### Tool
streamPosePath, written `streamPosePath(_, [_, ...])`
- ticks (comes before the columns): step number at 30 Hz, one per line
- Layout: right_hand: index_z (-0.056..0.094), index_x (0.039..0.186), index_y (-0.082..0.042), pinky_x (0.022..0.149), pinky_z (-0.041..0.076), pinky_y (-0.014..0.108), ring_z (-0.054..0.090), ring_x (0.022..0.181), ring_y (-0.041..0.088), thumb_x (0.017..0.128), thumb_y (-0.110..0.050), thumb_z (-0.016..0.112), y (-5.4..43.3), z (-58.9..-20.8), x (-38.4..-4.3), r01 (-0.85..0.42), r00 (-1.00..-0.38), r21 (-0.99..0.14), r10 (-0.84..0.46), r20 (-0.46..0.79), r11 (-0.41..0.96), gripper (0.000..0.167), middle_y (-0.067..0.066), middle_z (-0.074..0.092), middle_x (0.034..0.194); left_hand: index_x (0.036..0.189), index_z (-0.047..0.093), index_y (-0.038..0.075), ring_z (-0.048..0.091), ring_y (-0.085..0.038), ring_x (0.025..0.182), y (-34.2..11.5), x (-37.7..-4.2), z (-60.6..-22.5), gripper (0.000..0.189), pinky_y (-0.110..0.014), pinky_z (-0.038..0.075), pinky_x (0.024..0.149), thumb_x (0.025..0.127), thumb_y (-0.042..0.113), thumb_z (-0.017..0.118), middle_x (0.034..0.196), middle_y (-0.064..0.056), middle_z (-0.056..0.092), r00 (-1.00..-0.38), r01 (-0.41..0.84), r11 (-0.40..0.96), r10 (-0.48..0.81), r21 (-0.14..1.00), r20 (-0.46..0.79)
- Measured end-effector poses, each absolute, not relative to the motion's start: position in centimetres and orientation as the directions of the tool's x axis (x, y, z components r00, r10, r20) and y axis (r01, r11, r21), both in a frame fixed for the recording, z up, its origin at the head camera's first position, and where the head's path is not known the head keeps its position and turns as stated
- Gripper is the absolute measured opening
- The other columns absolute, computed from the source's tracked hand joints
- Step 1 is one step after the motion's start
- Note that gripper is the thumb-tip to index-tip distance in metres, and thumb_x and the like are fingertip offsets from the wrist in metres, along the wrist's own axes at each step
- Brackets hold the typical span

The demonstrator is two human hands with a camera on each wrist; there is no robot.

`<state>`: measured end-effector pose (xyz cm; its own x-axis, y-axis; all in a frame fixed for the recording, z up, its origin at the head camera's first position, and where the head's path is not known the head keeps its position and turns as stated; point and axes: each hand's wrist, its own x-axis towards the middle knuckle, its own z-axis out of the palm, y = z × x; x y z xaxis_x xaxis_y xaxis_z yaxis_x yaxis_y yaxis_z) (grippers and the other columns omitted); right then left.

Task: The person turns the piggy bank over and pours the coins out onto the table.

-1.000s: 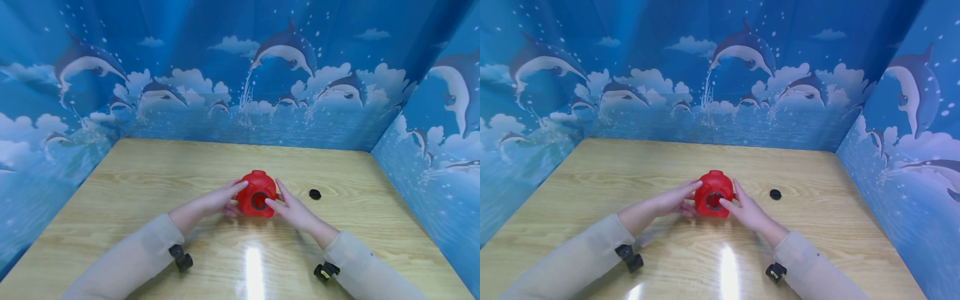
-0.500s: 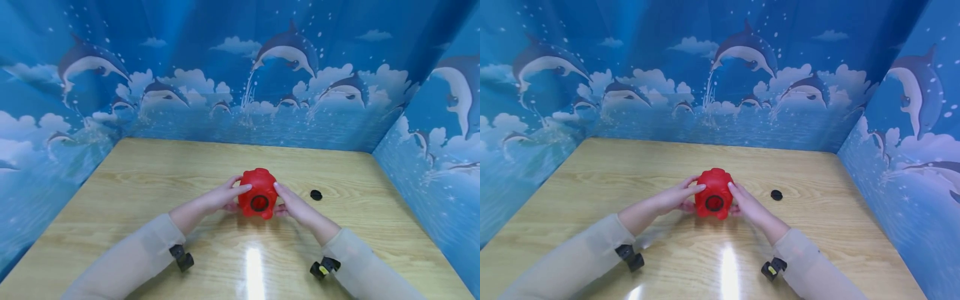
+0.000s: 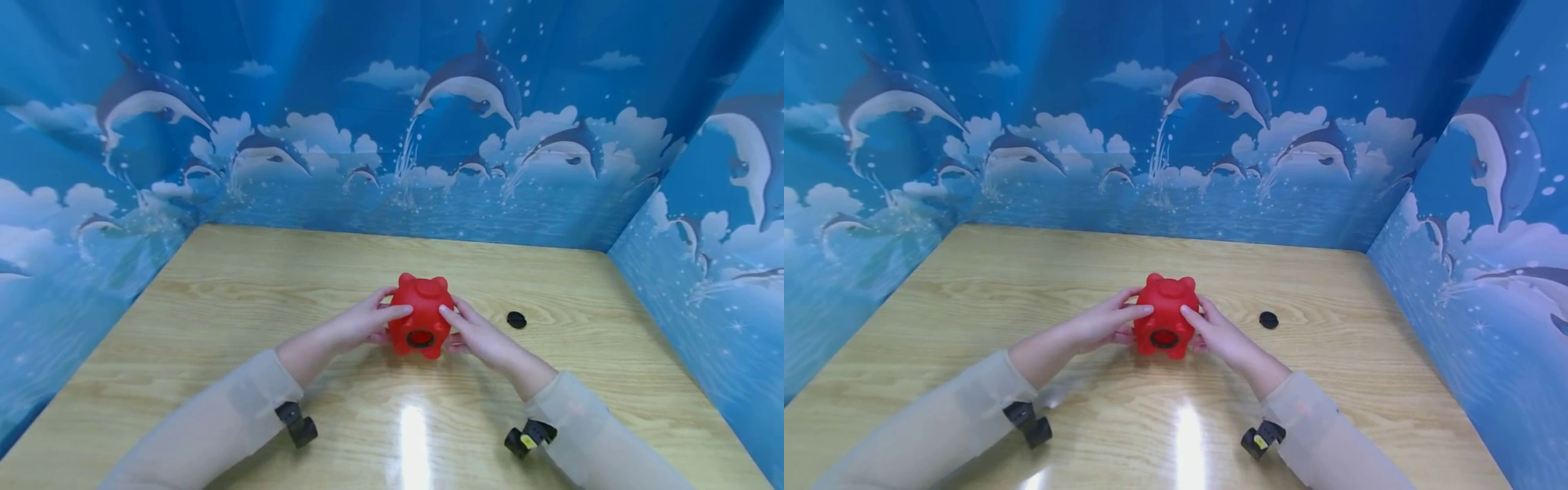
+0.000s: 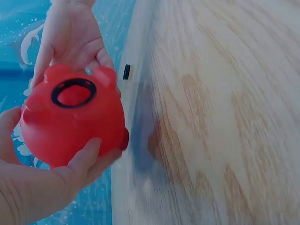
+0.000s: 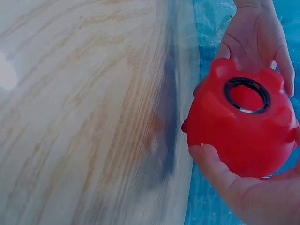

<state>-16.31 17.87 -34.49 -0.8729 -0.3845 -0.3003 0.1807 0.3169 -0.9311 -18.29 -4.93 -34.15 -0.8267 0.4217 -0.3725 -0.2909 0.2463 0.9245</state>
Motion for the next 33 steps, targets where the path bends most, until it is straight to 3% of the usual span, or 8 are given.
streamPosePath(5, [0.013,0.149,-0.01,0.091,0.046,0.045,0.058,0.1,0.027,0.097,-0.043,0.043,17.9,-34.5,-16.3,0.166,-0.881,-0.945,-0.388,-0.271,0.282,0.069,0.021,0.042,0.134,0.145,0.024,0.018,0.051,-0.03,0.114,-4.5,-18.2,-34.2,0.073,-0.041,0.051,0.084,0.087,0.04,0.063,0.135,-0.012,0.044,-0.841,-0.311,0.166,0.41,0.936,-0.353])
streamPosePath(14, [0.012,0.149,-0.011,0.096,0.042,0.047,0.053,0.113,0.033,0.096,-0.046,0.046,17.9,-34.5,-16.3,0.192,-0.871,-0.958,-0.413,-0.266,0.212,0.073,0.021,0.033,0.142,0.143,0.027,0.017,0.052,-0.031,0.112,-4.1,-18.1,-34.3,0.07,-0.043,0.05,0.085,0.087,0.038,0.063,0.132,-0.012,0.046,-0.862,-0.302,0.12,0.388,0.946,-0.325])
streamPosePath(21, [0.013,0.149,-0.014,0.093,0.046,0.04,0.046,0.12,0.034,0.093,-0.047,0.051,17.7,-34.2,-16.2,0.191,-0.88,-0.96,-0.398,-0.26,0.205,0.075,0.016,0.034,0.143,0.144,0.025,0.017,0.044,-0.031,0.121,-3.6,-17.9,-34.3,0.078,-0.044,0.05,0.085,0.083,0.039,0.069,0.139,-0.009,0.039,-0.882,-0.252,0.172,0.364,0.952,-0.299])
streamPosePath(33, [0.019,0.147,-0.013,0.089,0.048,0.043,0.042,0.123,0.034,0.091,-0.042,0.057,17.2,-34.1,-16.1,0.183,-0.897,-0.966,-0.372,-0.24,0.181,0.073,0.014,0.035,0.141,0.148,0.02,0.022,0.04,-0.026,0.123,-3.8,-17.4,-34.3,0.087,-0.04,0.05,0.085,0.08,0.042,0.071,0.138,-0.002,0.04,-0.892,-0.081,0.276,0.408,0.958,-0.193])
